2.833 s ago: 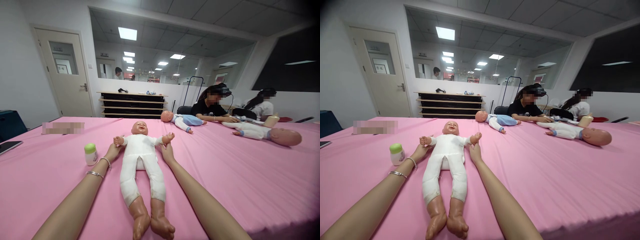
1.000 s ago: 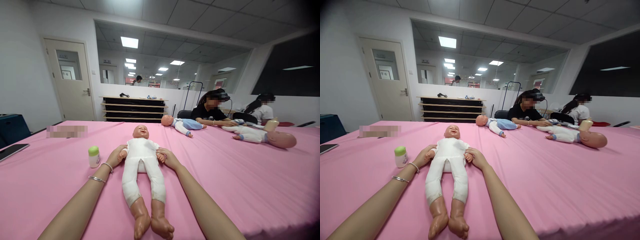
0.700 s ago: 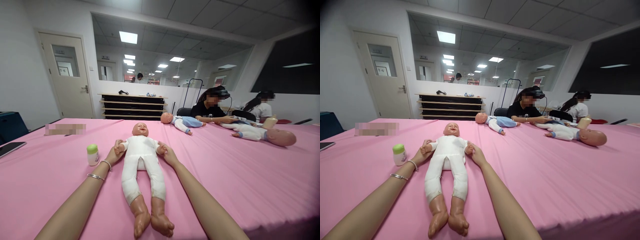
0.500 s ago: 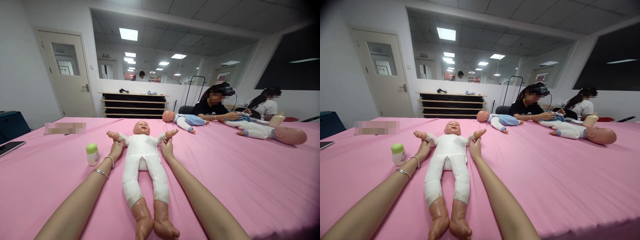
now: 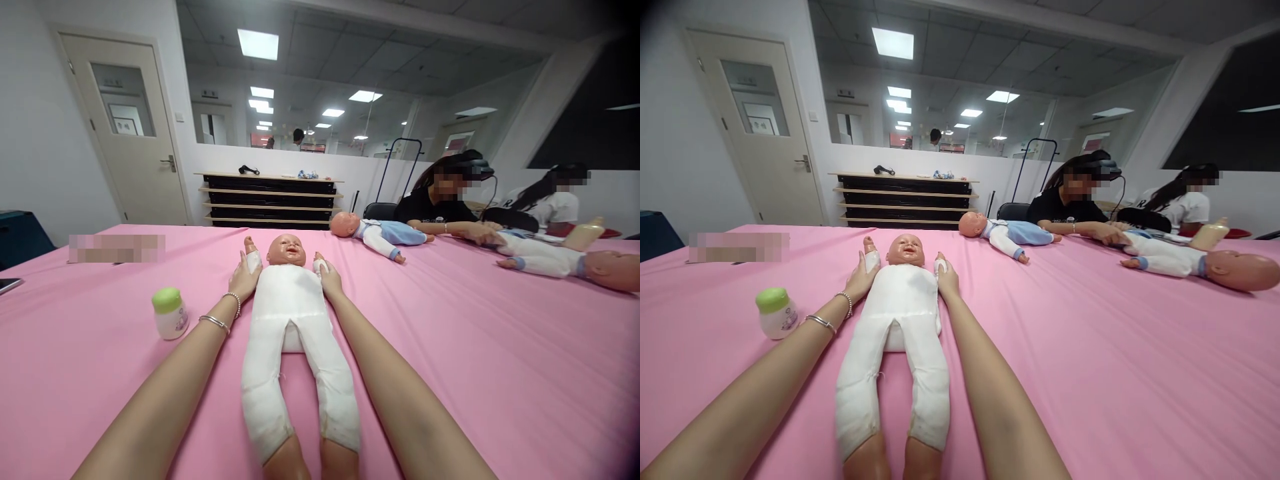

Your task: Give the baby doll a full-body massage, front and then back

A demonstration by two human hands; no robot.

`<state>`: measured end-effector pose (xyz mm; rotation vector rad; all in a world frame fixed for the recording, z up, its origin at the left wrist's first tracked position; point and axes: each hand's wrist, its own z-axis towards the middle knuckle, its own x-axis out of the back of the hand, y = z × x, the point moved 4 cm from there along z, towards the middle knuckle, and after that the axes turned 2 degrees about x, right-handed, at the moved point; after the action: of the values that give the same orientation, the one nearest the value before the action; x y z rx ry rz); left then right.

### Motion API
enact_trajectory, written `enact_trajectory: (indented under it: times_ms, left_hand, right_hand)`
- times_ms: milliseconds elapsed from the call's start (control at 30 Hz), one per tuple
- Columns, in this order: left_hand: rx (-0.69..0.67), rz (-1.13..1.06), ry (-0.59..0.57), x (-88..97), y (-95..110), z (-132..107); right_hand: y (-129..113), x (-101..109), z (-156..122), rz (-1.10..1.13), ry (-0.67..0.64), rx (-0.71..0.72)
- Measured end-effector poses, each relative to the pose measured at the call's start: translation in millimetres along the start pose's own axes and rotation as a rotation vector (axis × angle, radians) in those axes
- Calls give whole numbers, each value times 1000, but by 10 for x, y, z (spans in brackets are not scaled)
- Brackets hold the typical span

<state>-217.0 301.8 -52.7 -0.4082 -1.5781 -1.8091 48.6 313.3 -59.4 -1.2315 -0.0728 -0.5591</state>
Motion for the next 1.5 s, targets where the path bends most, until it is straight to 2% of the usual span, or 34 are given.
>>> enact_trajectory:
  times_ms: [167,300,533,833,1000,1300,1500]
  left_hand:
    - [-93,-47,43,-6,4,-8]
    - [-75,-48,71,-16,-27,-5]
    - [-106,-10,29,-12,-12,24]
    - [-47,51,-14,-4,-10,11]
    - [-3,104,-74,-24,-23,25]
    - [-24,153,-35,-37,-39,46]
    - [-28,92,-24,2,-5,-27]
  right_hand:
    - [-54,27,-65,2,0,-5]
    - [-34,15,-53,-3,-4,-4]
    - [-25,19,-37,-44,31,-7]
    - [-78,30,-84,-41,7,13]
    - [-90,37,-98,-47,10,-5]
    - [-74,26,-94,-24,11,15]
    - [24,34,-23,159,74,-11]
